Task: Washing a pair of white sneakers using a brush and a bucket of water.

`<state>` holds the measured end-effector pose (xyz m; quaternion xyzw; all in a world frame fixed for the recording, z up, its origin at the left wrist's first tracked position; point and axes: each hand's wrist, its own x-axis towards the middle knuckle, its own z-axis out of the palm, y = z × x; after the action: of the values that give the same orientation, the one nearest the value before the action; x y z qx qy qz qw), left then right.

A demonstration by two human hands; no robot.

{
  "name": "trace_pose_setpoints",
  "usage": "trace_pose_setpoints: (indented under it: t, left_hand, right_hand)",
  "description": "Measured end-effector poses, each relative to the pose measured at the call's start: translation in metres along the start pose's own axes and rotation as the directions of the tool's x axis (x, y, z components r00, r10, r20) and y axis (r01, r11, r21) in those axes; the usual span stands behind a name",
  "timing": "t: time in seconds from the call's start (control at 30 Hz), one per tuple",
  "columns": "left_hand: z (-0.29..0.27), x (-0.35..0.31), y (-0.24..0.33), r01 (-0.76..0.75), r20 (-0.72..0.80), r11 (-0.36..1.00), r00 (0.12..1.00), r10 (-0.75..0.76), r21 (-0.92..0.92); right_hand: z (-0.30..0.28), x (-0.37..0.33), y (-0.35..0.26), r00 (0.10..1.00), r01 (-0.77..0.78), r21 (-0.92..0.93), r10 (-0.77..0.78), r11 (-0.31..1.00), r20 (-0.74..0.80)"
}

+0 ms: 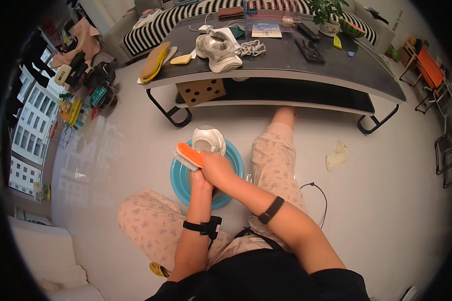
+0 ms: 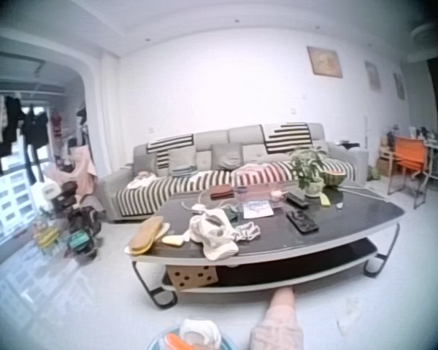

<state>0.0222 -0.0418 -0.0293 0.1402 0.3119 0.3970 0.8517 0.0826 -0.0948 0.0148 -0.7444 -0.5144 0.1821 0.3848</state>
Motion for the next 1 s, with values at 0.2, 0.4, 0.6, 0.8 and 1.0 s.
trace_pose_setpoints:
  t: [0.2, 0.4, 0.6, 0.8, 1.0]
  left_hand:
    - [0.007, -0.002, 0.011, 0.061, 0.022, 0.997, 0.998, -0.06, -0.05]
    - [0.019, -0.01, 0.014, -0.092, 0.19, 0.993, 0.979, 0.077, 0.072]
    - [0.019, -0.004, 0.008, -0.244, 0.129, 0.956, 0.966, 0.225, 0.162]
    - [0.015, -0.009, 0.007, -0.432, 0.121, 0.731, 0.89, 0.439, 0.528]
    - [0.018, -0.015, 0.013, -0.419, 0.317, 0.453, 0.905, 0.285, 0.787]
  right_hand:
    - [-0.023, -0.025, -0.008, 1.0, 0.017, 0.224, -0.015, 0.974, -0.013]
    - [-0.026, -0.027, -0.017, 0.977, -0.042, 0.33, 0.108, 0.943, -0.184]
    - [-0.047, -0.025, 0.0, 0.94, -0.146, 0.615, 0.303, 0.775, -0.159]
    - [-0.059, -0.021, 0.016, 0.902, -0.145, 0.53, 0.332, 0.835, -0.276]
    - [-0.062, -0.02, 0.013, 0.915, -0.35, 0.605, 0.401, 0.715, 0.055]
